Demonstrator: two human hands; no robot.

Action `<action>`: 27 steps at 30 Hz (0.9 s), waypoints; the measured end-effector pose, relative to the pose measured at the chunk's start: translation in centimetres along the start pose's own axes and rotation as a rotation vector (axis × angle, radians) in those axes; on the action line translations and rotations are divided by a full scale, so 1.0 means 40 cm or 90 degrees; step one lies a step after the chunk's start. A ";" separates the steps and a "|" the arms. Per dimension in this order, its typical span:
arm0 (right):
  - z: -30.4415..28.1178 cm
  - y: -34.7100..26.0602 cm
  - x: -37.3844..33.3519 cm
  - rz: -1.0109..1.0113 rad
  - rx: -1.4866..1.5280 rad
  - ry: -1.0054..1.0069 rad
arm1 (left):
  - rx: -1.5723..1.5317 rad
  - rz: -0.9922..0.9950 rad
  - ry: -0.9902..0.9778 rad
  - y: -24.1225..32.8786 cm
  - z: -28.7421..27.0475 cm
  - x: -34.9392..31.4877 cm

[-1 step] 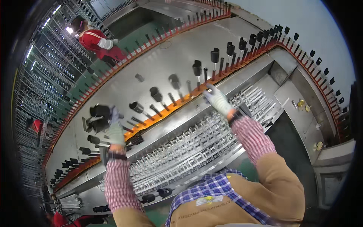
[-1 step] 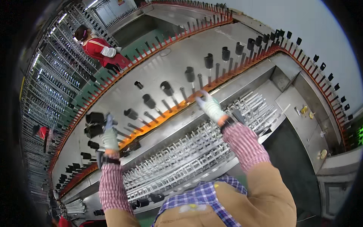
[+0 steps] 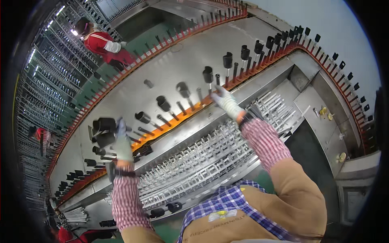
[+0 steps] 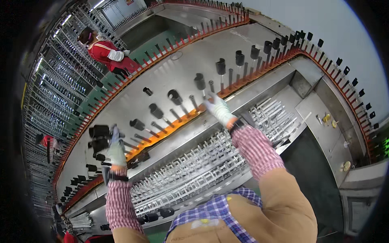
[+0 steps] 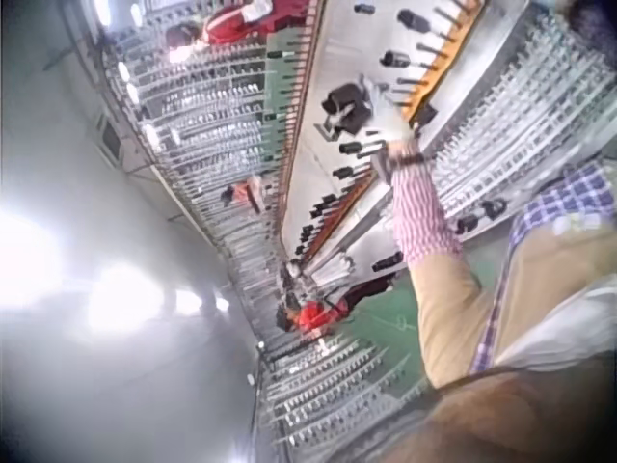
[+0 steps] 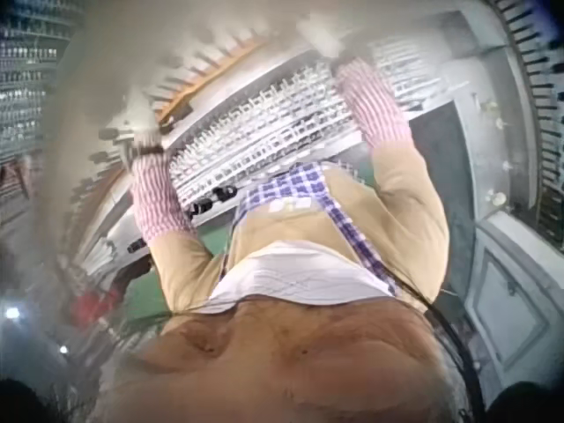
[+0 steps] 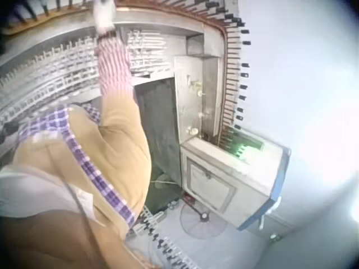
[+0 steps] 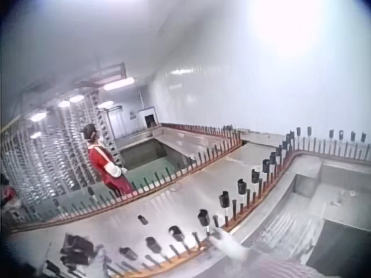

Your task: Picking up black cylindrical parts and placing them onto metal pegs on a circular conveyor machine.

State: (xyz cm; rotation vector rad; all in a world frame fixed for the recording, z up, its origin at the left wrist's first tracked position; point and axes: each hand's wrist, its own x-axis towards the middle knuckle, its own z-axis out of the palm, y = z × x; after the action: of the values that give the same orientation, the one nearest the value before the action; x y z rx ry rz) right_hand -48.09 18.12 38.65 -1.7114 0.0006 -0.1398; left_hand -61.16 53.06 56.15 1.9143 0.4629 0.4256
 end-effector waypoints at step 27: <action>-0.416 0.184 0.431 -0.373 -0.525 0.078 | -0.016 -0.306 0.143 -0.266 0.180 -0.877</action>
State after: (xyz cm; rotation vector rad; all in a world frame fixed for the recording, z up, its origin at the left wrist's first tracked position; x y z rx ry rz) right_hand -31.95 -0.74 35.30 -2.4788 -0.4047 -0.7633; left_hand -89.07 33.52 40.85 1.6664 1.0321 0.3256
